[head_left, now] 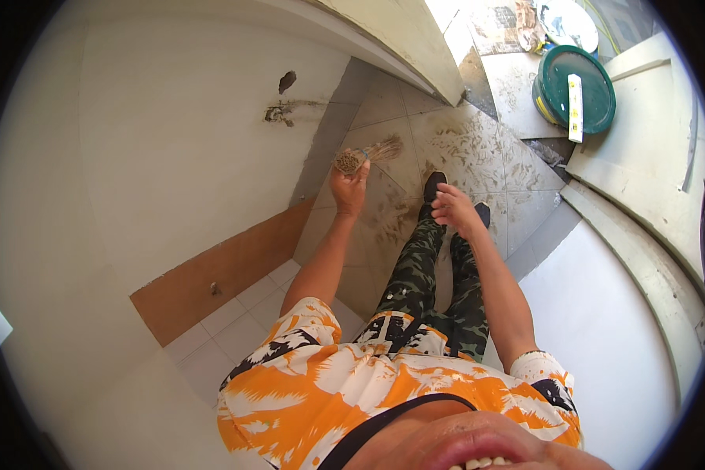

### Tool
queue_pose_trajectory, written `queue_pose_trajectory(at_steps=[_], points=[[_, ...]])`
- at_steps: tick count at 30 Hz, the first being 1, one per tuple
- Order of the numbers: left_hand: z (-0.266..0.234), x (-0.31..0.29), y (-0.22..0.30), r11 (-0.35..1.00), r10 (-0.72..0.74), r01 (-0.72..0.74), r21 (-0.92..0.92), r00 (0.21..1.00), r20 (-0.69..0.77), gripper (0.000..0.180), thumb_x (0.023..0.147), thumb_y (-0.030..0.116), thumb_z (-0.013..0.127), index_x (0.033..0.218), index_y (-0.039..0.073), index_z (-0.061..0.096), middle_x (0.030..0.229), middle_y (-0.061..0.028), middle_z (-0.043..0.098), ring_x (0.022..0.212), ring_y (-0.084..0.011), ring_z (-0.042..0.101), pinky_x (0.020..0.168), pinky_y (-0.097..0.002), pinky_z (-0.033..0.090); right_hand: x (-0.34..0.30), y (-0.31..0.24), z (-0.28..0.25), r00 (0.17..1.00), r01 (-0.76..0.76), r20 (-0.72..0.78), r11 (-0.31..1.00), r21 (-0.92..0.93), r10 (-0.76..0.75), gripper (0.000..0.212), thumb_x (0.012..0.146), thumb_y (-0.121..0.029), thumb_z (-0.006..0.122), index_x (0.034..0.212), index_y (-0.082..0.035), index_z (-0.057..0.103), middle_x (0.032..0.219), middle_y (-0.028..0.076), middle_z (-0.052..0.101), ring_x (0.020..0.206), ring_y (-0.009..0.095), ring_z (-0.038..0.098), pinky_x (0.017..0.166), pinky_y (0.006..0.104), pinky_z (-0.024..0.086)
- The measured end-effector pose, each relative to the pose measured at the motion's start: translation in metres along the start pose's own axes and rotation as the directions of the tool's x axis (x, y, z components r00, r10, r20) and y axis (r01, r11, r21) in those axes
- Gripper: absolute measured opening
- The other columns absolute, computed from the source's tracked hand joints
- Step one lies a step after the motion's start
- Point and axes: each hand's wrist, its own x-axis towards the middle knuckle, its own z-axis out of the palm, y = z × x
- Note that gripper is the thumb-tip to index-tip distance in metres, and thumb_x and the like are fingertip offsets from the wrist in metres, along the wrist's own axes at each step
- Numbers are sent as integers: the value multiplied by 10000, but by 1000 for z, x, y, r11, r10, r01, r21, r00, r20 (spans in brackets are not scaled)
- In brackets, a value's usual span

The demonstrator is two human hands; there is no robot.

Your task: The person sweeps a tiled floor with a traditional broom, gathering dust and debris into a pile. They then pick up a tube of sealant and apply it to a wall fixture before resuming sweeping.

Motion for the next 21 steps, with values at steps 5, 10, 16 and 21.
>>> queue_pose_trajectory(at_steps=[5, 10, 16, 21], points=[[-12, 78, -23, 978, -78, 98, 183, 991, -112, 342, 992, 265, 741, 1211, 22, 640, 1058, -71, 719, 994, -213, 692, 869, -388, 559, -19, 45, -123, 934, -39, -341, 980, 197, 106, 532, 1013, -247, 596, 1515, -110, 485, 929, 44, 649, 728, 179, 671, 617, 311, 601], [-29, 183, -13, 910, -23, 108, 400, 977, -212, 472, 970, 268, 745, 1290, -42, 588, 1287, -201, 649, 1126, -304, 666, 900, -422, 553, -59, 89, -218, 778, 32, -622, 983, 180, 88, 527, 998, -261, 583, 1494, -109, 495, 928, 47, 640, 701, 194, 659, 579, 344, 568], [-83, 233, -20, 825, -200, 330, 459, 930, -309, 508, 998, 368, 702, 1124, -124, 690, 966, -250, 748, 923, -346, 745, 772, -414, 623, -130, 201, -212, 492, -30, -864, 993, 111, 111, 515, 892, -145, 606, 1394, -36, 565, 930, 109, 677, 642, 195, 643, 507, 346, 521], [-119, 253, -35, 779, -342, 358, 514, 931, -130, 576, 1019, 306, 680, 1370, -123, 521, 1215, -280, 669, 966, -322, 731, 698, -399, 624, -119, 236, -196, 458, 59, -882, 986, 158, 114, 457, 884, -112, 601, 1334, -29, 615, 942, 112, 707, 632, 200, 669, 498, 343, 530]])
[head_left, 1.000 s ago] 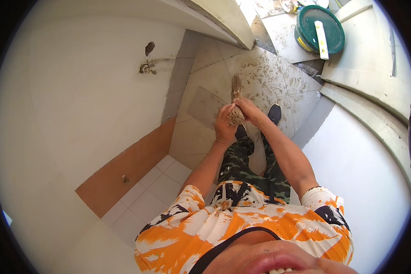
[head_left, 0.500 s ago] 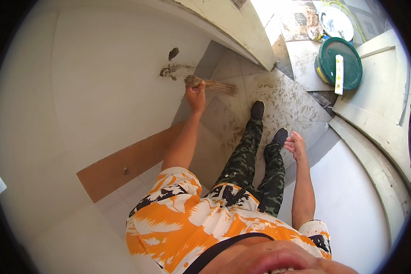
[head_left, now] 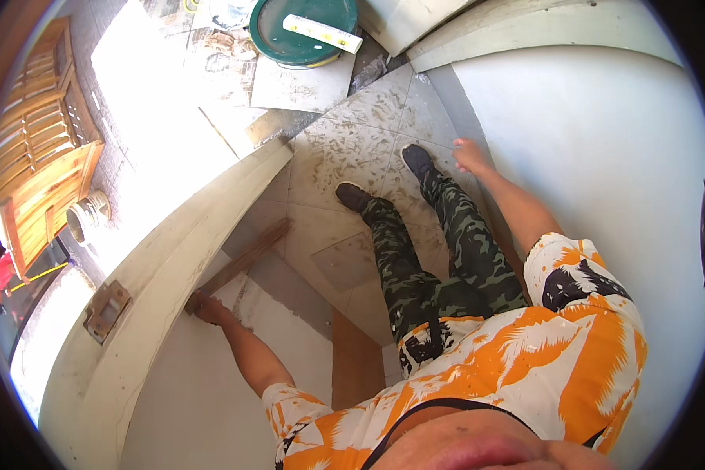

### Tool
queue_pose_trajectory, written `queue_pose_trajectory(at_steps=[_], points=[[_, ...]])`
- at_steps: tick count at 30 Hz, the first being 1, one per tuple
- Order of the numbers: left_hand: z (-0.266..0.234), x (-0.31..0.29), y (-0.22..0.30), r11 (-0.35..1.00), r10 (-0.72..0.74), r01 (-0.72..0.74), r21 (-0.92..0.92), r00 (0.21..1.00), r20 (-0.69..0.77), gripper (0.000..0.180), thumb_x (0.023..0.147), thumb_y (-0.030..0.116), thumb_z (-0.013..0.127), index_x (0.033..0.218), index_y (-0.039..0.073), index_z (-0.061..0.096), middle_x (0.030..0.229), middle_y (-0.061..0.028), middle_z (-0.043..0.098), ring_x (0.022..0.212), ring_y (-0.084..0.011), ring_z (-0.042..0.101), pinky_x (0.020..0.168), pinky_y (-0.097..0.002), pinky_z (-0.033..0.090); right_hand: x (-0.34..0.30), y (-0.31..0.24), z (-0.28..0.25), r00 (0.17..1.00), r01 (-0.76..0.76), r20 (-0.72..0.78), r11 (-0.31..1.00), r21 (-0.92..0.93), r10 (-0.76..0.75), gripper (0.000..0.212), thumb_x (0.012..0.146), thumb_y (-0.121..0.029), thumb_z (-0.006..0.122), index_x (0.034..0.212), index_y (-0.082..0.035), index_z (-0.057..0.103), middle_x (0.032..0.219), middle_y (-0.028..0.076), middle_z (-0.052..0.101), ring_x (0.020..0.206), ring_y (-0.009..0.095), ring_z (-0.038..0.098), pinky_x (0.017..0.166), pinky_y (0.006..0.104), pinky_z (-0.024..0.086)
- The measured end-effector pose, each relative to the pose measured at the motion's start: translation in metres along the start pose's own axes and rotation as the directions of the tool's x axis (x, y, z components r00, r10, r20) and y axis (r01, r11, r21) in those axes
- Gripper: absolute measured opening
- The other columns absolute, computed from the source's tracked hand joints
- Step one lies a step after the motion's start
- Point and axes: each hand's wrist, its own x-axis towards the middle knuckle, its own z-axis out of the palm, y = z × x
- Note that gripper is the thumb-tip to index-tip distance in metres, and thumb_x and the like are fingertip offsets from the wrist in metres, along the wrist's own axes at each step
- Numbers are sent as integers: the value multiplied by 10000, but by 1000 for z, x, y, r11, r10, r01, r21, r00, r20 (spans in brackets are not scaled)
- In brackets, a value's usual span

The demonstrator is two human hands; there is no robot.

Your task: The person sweeps a tiled floor with a traditional broom, gathering dust and debris into a pile. They then pick up a tube of sealant and apply it to a wall fixture before resuming sweeping.

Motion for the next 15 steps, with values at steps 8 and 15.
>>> queue_pose_trajectory(at_steps=[8, 15], points=[[6, -38, -5, 938, -45, -24, -345, 980, -192, 541, 1024, 133, 618, 1514, -1, 429, 1258, -240, 620, 935, -308, 690, 742, -372, 585, 102, 16, 75, 969, -4, -222, 904, 428, 109, 329, 876, -167, 695, 1180, -47, 734, 883, 112, 727, 698, 228, 701, 584, 365, 567], [217, -398, 34, 907, 267, 30, -420, 731, 628, 383, 1043, 110, 644, 1399, 12, 546, 1235, -93, 663, 873, -139, 688, 673, -253, 583, 286, -20, 131, 822, 144, -539, 982, -118, -186, 436, 889, -275, 748, 1231, -7, 706, 1071, 238, 752, 1040, 384, 724, 959, 479, 554]])
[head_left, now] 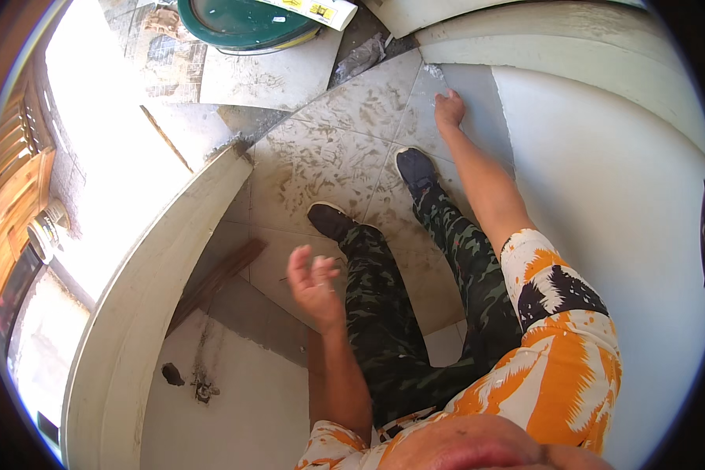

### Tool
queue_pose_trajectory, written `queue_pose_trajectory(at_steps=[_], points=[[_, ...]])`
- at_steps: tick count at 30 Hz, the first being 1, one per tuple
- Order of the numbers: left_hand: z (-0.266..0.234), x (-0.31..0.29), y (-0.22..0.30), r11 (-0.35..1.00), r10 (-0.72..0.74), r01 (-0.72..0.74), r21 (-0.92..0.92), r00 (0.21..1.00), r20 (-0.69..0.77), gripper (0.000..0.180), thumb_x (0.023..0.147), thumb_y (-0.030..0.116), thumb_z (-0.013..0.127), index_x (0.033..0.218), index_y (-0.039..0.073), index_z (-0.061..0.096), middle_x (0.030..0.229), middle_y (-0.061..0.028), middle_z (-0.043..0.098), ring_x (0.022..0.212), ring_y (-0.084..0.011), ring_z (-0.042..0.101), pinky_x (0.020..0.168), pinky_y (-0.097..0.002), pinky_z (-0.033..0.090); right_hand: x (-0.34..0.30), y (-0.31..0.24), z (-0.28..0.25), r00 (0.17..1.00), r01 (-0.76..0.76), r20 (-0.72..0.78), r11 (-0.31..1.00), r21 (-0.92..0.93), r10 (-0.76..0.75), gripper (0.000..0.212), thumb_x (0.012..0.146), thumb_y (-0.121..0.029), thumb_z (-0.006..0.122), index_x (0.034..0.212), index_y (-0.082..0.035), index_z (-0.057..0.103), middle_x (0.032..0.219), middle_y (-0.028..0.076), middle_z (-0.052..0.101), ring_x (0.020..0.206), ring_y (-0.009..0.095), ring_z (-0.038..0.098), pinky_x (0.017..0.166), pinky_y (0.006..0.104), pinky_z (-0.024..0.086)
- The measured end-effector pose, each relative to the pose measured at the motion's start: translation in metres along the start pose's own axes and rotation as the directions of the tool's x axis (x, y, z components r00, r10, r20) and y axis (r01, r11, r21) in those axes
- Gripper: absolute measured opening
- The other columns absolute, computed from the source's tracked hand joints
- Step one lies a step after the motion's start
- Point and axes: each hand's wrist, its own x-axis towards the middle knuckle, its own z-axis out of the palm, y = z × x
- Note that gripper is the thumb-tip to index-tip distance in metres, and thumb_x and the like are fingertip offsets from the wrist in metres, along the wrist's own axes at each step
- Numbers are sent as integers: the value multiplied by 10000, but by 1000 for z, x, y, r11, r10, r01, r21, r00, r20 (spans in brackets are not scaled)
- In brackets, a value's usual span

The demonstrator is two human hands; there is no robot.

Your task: The person sweeps a tiled floor with a traditional broom, gathering dust and debris into a pile. They then pick up a tube of sealant and apply it to a wall fixture before resuming sweeping.

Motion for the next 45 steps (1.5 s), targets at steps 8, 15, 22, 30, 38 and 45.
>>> queue_pose_trajectory(at_steps=[8, 15, 22, 30, 38, 45], points=[[91, -12, -37, 977, -202, 140, 162, 860, 468, 343, 1042, 107, 651, 1357, -27, 618, 1205, -85, 687, 887, -127, 635, 785, -271, 541, 46, -57, 57, 992, -102, -100, 949, -297, 75, 423, 946, -338, 727, 1247, -50, 658, 1231, 265, 660, 1180, 425, 632, 1014, 499, 513], [93, -1, -24, 952, -307, 270, 146, 851, 426, 302, 1051, 82, 614, 1335, -20, 632, 1134, -50, 678, 865, -102, 611, 771, -256, 523, 55, -59, 76, 988, -67, -154, 941, -332, 16, 363, 971, -306, 700, 1241, -64, 683, 1213, 230, 646, 1206, 384, 590, 1026, 493, 486], [95, 4, -31, 941, -337, 320, 113, 842, 421, 286, 1057, 103, 619, 1308, -34, 637, 1103, -48, 678, 892, -100, 618, 806, -255, 528, 63, -44, 82, 958, 61, -243, 938, -343, -151, 214, 927, -157, 680, 1114, -91, 760, 1167, 199, 670, 1093, 397, 643, 969, 488, 526], [100, 9, -35, 906, -412, 413, 91, 814, 410, 294, 1065, 124, 616, 1308, -43, 616, 1104, -44, 667, 948, -98, 606, 869, -261, 516, 67, -8, 69, 915, 348, -34, 828, -440, -403, 251, 893, -105, 680, 1126, -111, 772, 1094, 191, 703, 993, 432, 678, 864, 476, 579], [107, 5, -57, 911, -401, 408, 66, 834, 378, 270, 1062, 178, 635, 1256, -9, 644, 1063, -28, 682, 848, -92, 615, 720, -238, 499, 50, 35, 11, 895, -433, 324, 421, 797, 306, 252, 940, -31, 732, 1184, 12, 684, 1089, 111, 716, 947, 251, 696, 851, 384, 611], [100, 9, -77, 911, -401, 409, 47, 855, 329, 266, 1040, 185, 640, 1248, 20, 657, 1065, -31, 712, 811, -97, 639, 679, -251, 511, -27, -26, -80, 698, -700, 710, 123, 704, -95, 218, 999, -44, 677, 1212, -13, 646, 1082, 101, 690, 964, 212, 674, 841, 310, 608]])
